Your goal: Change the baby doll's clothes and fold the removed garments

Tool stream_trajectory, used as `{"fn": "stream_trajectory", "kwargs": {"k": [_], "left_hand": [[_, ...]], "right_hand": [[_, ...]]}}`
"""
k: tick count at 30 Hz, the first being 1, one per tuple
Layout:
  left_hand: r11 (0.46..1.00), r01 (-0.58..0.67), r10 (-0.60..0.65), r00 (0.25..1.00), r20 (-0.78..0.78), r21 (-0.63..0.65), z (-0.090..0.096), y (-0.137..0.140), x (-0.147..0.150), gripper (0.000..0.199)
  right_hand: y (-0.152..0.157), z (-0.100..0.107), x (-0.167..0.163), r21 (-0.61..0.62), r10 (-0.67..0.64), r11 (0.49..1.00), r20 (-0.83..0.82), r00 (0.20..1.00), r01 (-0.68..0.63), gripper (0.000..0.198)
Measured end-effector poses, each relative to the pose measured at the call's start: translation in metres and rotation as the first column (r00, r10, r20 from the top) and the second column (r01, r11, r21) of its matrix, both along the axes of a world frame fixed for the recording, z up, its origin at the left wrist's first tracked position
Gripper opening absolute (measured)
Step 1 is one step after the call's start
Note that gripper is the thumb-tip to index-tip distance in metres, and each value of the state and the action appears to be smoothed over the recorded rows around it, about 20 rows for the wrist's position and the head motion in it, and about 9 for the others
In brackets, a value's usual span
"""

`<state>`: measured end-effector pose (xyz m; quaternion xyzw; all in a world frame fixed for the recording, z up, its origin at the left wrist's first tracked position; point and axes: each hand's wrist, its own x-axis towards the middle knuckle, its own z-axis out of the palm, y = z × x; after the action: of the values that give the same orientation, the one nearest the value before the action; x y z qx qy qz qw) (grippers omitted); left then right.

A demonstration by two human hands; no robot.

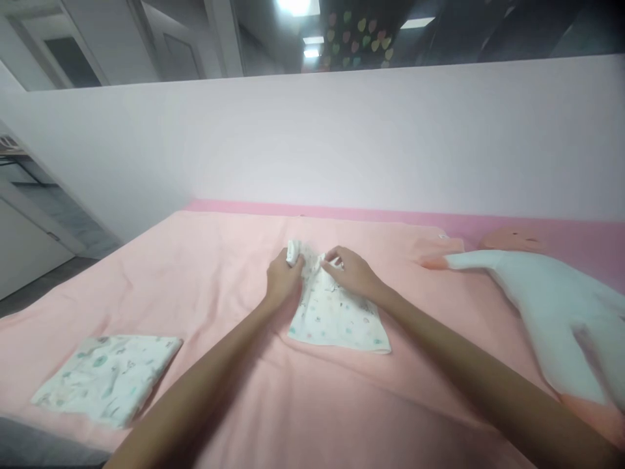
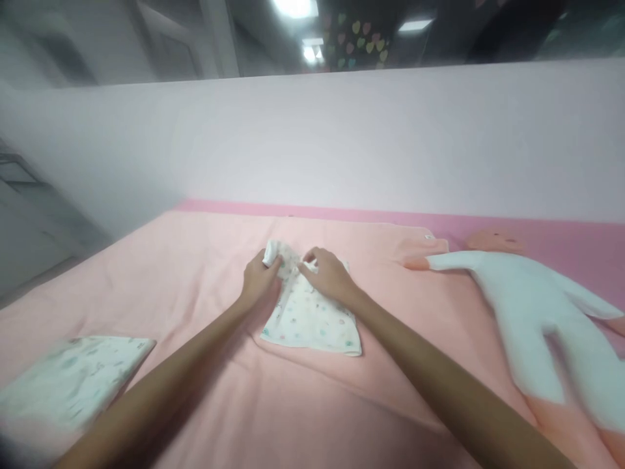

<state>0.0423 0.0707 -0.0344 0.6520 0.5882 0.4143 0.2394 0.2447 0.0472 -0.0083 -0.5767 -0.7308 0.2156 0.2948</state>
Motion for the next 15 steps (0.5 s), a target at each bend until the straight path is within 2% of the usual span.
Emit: {"fn": "stream_trajectory", "kwargs": {"k": [4, 8, 11, 15], "left_hand": [[0.978, 0.007, -0.012, 1.0, -0.019, -0.206, -0.006, 0.021, -0.033, 0.035], [0.926, 0.049, -0.059, 0.998, -0.015, -0.375, -0.01, 0.048, -0.052, 0.05], [0.905, 0.057, -0.078, 0.996, -0.033, -0.421, -0.013, 0.064, -0.055, 0.046], [0.92, 0.03, -0.076, 0.992, -0.102, -0.392, -0.015, 0.078, -0.05, 0.037]], "right_hand": [[-0.018, -0.024, 0.008, 0.025, 0.001, 1.0, 0.234, 0.972, -0.007, 0.029], [-0.019, -0.026, 0.0, 0.032, 0.016, 0.999, 0.393, 0.919, -0.031, 0.031], [-0.011, -0.024, -0.012, 0.02, 0.006, 1.0, 0.485, 0.875, -0.018, 0.026], [-0.001, -0.028, -0.023, 0.014, -0.03, 1.0, 0.52, 0.854, 0.026, 0.04]]}}
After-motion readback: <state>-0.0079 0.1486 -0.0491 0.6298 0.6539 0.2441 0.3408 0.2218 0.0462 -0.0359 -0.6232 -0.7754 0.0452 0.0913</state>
